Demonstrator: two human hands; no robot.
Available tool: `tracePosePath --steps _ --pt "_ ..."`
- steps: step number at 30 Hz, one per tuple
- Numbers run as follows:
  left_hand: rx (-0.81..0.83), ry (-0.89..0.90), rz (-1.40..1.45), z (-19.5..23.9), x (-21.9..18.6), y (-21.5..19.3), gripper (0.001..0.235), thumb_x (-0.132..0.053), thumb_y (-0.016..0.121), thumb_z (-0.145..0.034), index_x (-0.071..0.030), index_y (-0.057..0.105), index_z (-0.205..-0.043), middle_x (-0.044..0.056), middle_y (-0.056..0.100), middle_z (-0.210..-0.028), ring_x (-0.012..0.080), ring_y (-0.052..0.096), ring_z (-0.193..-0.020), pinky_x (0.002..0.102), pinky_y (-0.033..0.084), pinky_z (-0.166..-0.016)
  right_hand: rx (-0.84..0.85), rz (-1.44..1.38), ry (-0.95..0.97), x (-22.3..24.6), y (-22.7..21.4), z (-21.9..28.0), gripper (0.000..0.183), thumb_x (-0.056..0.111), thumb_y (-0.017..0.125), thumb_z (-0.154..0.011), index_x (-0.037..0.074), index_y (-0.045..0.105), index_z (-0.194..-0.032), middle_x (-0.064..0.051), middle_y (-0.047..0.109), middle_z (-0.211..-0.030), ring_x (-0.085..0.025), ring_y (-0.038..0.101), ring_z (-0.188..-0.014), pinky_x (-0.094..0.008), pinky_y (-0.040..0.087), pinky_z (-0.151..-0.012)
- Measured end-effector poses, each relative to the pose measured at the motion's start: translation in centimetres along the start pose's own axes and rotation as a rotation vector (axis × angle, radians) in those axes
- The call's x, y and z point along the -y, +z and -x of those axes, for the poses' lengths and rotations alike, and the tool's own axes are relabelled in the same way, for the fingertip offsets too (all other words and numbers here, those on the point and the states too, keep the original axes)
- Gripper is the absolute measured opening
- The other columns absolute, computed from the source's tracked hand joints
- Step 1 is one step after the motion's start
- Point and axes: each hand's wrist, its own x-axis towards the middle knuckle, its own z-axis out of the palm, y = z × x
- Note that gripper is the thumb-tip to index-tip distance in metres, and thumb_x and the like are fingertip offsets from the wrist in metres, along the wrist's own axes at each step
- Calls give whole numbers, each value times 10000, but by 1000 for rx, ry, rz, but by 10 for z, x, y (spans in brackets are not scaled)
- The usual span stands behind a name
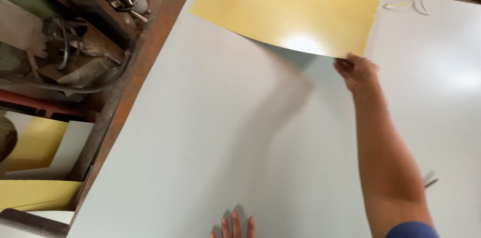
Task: Measuring a metal sheet and tracing a template onto it for fabrication.
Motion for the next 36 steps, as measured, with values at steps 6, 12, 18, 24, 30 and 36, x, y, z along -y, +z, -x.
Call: tracePosePath --steps 6,12,18,24,30,36 --pt "376 -231 400 -105 16 -100 815 -696 497 -866 -188 422 -1499 262 266 -1591 487 235 -1452 799 100 -1082 291 -157 -135 -68 8 227 287 8 529 -1002 -103 562 -1265 -174 669 -1216 -314 688 -1075 -456 594 -982" --pt "499 -278 708 -133 52 -157 673 -485 660 -861 -35 535 -1346 284 347 -1525 506 268 -1448 782 137 -1112 158 -175 -109 -138 -66 467 319 11 536 -1007 -120 541 -1298 -205 660 -1259 -333 665 -1149 -467 532 -1068" --pt "557 -52 1165 -8 161 -214 312 -216 734 -904 -12 633 -1117 169 515 -1484 371 416 -1450 603 252 -1239 68 -67 -96 -189 -178 633 329 40 538 -1014 -89 563 -1316 -210 671 -1252 -343 654 -1167 -500 498 -1079" --pt "801 106 1249 162 347 -268 224 -152 726 -884 13 694 -1031 210 563 -1453 392 417 -1433 572 305 -1160 28 59 -30 -222 -260 746 370 45 536 -1019 -118 545 -1350 -248 650 -1279 -354 633 -1215 -514 490 -1076" --pt "1004 -347 920 246 449 -298 218 -259 691 -888 -94 752 -1017 179 710 -1141 362 664 -1148 492 550 -969 -387 617 212 -223 -253 771 503 185 612 -1005 -138 518 -1378 -337 623 -1311 -413 641 -1222 -507 512 -1039" --pt "1044 -344 911 424 418 -281 313 -388 711 -879 -128 736 -1051 142 729 -1036 347 701 -981 511 564 -879 -447 1515 -192 -251 -201 728 717 408 713 -953 -20 524 -1497 -318 552 -1434 -438 558 -1302 -591 492 -1047"
